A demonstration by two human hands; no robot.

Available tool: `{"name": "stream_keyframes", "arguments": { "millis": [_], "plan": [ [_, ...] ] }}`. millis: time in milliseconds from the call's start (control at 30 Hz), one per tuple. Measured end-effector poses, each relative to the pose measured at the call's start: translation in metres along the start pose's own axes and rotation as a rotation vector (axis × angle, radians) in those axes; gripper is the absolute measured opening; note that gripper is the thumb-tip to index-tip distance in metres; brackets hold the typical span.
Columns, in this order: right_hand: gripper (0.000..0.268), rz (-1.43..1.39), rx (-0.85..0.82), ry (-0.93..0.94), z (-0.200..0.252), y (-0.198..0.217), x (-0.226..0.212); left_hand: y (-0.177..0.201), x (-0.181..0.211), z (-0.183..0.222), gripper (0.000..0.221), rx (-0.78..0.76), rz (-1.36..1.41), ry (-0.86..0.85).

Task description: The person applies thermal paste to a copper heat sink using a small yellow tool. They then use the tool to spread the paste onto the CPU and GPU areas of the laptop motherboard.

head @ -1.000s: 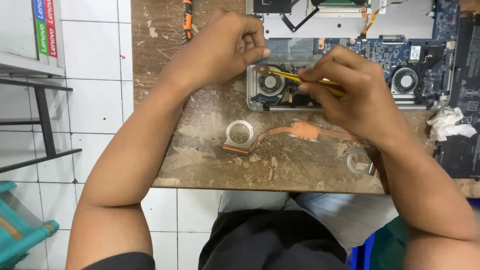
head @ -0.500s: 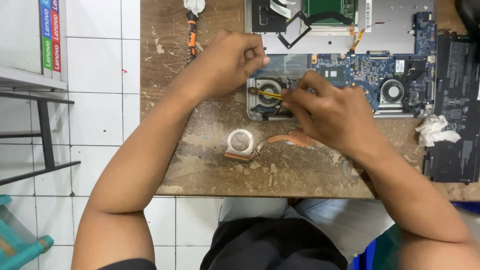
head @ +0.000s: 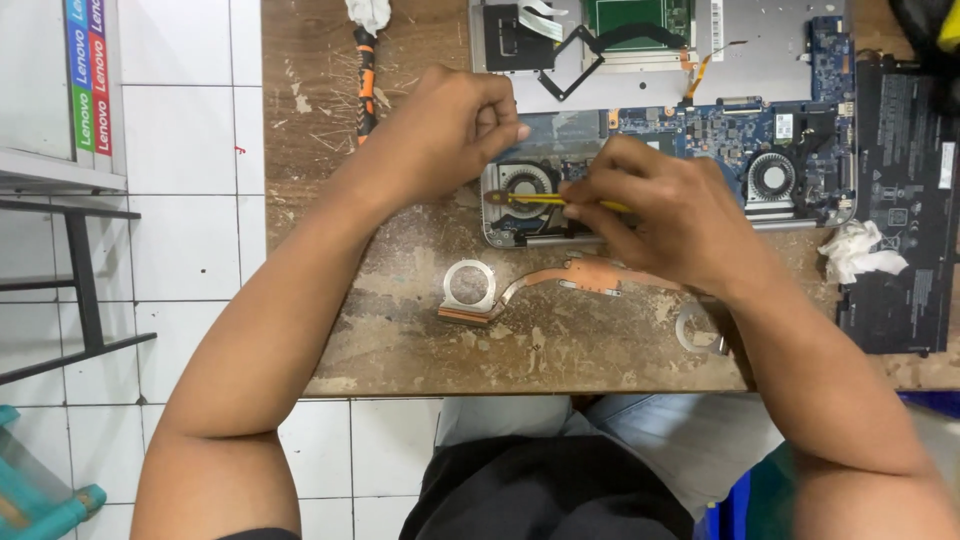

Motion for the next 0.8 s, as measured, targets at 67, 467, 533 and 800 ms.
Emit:
{"name": "stream_keyframes", "arguments": {
  "millis": [67, 467, 533, 800],
  "plan": [
    [0.012, 0.060, -0.004, -0.019, 0.003, -0.004, 0.006, -0.006, -0.011, -0.004, 0.023, 0.052, -0.010, -0.104],
    [0.012, -0.011, 0.044, -0.063, 0.012, 0.024, 0.027, 0.005, 0.005, 0.001, 0.016, 0.062, -0.028, -0.146],
    [0.012, 0.034, 0.011, -0.088, 0.015, 0.029, 0.034, 0.008, 0.007, 0.002, 0.012, -0.047, -0.027, -0.009],
    [0.009, -0.066, -0.082, -0.178, 0.005, 0.015, 0.028, 0.007, 0.011, 0.006, 0.045, -0.308, -0.151, 0.089]
  ]
}}
Point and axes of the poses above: each hand's wrist, its own z-axis away from the middle knuckle, its own y-axis out of the back of the hand, x = y × z, the point moved 4 cm from there along -z, towards the middle knuckle, and after that the axes turned 9 degrees about x, right-handed, at the moved point
